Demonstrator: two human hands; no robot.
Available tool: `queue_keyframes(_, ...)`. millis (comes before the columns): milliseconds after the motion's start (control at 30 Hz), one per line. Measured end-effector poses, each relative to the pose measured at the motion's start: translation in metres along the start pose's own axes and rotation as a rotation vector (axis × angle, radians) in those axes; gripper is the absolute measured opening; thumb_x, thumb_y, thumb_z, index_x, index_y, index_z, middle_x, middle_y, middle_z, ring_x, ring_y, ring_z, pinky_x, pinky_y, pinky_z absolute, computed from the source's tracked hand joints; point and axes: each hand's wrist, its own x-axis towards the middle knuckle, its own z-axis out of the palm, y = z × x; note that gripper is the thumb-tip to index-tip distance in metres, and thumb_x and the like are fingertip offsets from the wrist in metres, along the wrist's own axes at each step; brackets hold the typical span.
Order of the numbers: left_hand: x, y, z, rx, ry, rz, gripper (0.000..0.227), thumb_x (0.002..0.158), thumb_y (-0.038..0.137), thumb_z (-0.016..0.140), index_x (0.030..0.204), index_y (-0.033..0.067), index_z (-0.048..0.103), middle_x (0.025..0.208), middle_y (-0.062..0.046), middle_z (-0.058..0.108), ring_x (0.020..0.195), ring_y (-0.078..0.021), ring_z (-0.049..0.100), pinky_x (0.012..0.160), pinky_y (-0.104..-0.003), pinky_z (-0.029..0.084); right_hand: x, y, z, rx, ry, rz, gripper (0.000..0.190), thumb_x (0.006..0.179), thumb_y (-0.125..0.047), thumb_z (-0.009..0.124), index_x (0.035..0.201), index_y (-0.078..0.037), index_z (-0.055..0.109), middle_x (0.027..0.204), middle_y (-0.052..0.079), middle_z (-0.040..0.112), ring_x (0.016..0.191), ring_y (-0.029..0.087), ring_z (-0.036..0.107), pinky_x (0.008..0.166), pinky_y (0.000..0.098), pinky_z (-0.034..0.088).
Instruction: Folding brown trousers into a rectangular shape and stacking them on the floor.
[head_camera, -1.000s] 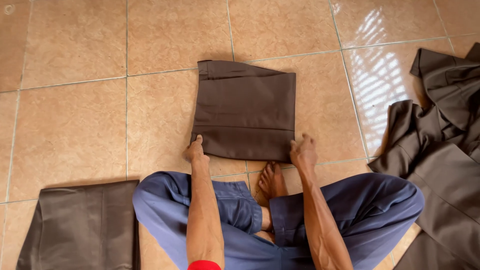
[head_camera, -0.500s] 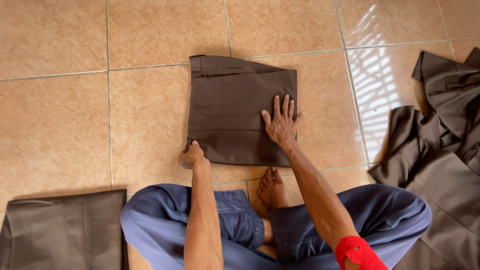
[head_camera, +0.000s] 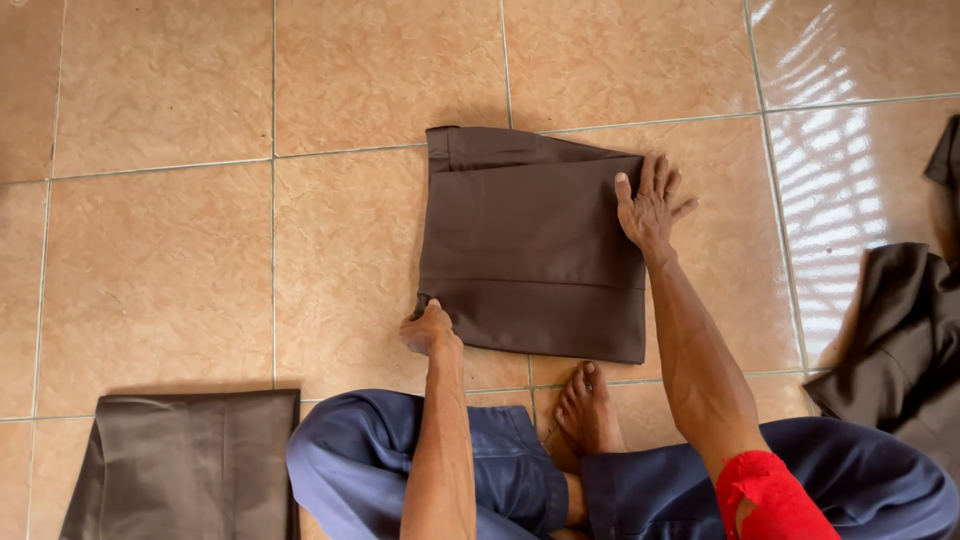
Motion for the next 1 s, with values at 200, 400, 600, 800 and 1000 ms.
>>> queue_keyframes(200,0.011,0.002,0.003,0.154,-0.044,0.028,0.033,0.088,0.03,0.082,0.094,-0.0002,0.071,0.074,-0.016,0.07,0.065,-0.0271,0.075,0.057,-0.036,0.06,-0.025,0.024,-0.032,0.329,-0.062,-0.006,0.086,0.103,-0.075,0.041,0.169,-0.027,0.013,0.172,0.013,0.017,0.158,0.04,0.007,0.128,0.0546,-0.005)
queue_keyframes(400,0.029,-0.013,0.01,0.086,-0.067,0.101,0.032,0.086,0.029,0.082,0.087,-0.0014,0.073,0.067,-0.021,0.068,0.064,-0.0335,0.074,0.056,-0.041,0.061,-0.101,0.033,-0.05,0.464,0.006,-0.046,0.077,0.1,-0.055,0.058,0.16,-0.01,0.038,0.158,0.028,0.041,0.148,0.046,0.034,0.127,0.0532,0.022)
queue_keyframes(600,0.006,-0.007,-0.009,-0.157,-0.161,0.161,0.03,0.085,0.022,0.085,0.093,-0.0052,0.076,0.082,-0.024,0.072,0.084,-0.0354,0.076,0.069,-0.044,0.06,-0.165,0.023,-0.046,0.602,0.074,0.029,0.076,0.095,-0.043,0.069,0.155,-0.003,0.043,0.146,0.031,0.053,0.138,0.045,0.049,0.118,0.0561,0.038)
queue_keyframes(800,-0.062,0.009,-0.062,-0.64,-0.54,-0.197,0.078,0.078,0.014,0.093,0.136,-0.0088,0.045,0.128,-0.029,0.049,0.12,-0.0399,0.058,0.09,-0.056,0.056,-0.197,0.057,0.0,0.66,0.08,0.424,0.073,0.083,-0.055,0.08,0.142,-0.017,0.058,0.12,0.019,0.072,0.115,0.034,0.069,0.092,0.0474,0.058)
queue_keyframes(1000,-0.071,-0.01,-0.088,-0.65,-0.863,-0.255,0.043,0.077,0.005,0.088,0.106,-0.0062,0.058,0.094,-0.016,0.057,0.084,-0.029,0.059,0.069,-0.039,0.056,-0.214,0.062,-0.012,1.141,0.045,0.657,0.05,0.075,-0.027,0.092,0.103,0.001,0.063,0.081,0.012,0.055,0.062,0.021,0.057,0.043,0.026,0.052)
